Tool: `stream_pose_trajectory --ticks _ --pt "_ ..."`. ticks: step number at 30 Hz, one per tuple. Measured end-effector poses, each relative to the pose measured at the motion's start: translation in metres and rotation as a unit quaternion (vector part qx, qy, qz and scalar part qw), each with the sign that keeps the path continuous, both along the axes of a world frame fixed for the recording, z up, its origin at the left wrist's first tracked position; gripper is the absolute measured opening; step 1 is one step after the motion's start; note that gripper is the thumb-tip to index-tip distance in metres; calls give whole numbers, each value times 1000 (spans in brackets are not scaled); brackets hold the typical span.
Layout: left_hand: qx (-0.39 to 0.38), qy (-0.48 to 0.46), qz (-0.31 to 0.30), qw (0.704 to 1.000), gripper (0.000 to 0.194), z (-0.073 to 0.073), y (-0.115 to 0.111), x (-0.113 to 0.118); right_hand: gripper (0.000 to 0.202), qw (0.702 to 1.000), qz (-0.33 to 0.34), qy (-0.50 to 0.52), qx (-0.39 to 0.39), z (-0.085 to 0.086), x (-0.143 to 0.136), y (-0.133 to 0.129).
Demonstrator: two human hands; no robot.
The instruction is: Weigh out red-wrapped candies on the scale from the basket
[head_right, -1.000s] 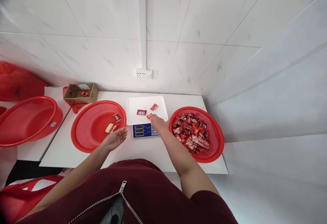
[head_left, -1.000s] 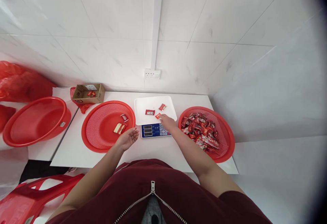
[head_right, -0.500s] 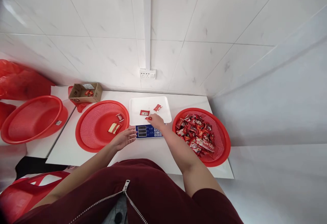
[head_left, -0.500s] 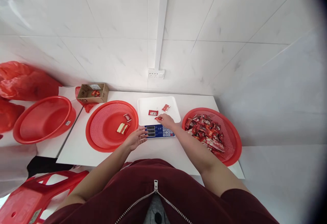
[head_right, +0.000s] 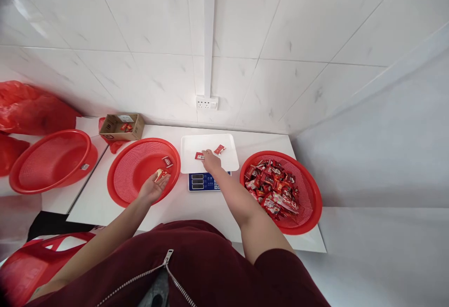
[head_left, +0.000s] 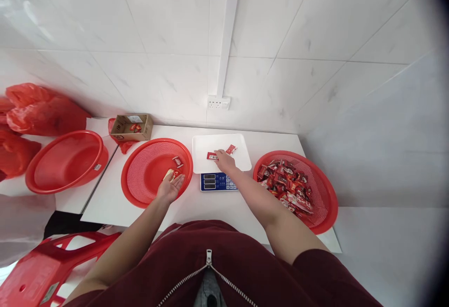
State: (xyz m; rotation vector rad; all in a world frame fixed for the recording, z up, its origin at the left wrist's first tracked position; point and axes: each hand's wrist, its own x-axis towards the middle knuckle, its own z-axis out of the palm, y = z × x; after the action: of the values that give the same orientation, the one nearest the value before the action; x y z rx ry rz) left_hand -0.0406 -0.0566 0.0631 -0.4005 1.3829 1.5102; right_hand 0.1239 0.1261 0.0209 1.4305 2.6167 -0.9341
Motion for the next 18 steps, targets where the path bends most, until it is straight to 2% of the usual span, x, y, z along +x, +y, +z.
stream_pose_trajectory --ticks 4,10,13,15,18 --pt "1 -31 -58 998 11 4 -8 3 34 1000 10 -24 2 -6 -6 0" --pt "20 -33 -170 985 16 6 6 26 31 998 -43 -2 -51 -2 1 -13" --pt "35 -2 -199 979 35 6 18 39 30 991 -30 32 -130 6 8 -26" --pt "44 19 -209 977 42 5 25 47 29 969 4 80 -235 12 12 -35" --pt "55 41 -204 976 23 0 31 54 31 905 34 162 -392 19 19 -41"
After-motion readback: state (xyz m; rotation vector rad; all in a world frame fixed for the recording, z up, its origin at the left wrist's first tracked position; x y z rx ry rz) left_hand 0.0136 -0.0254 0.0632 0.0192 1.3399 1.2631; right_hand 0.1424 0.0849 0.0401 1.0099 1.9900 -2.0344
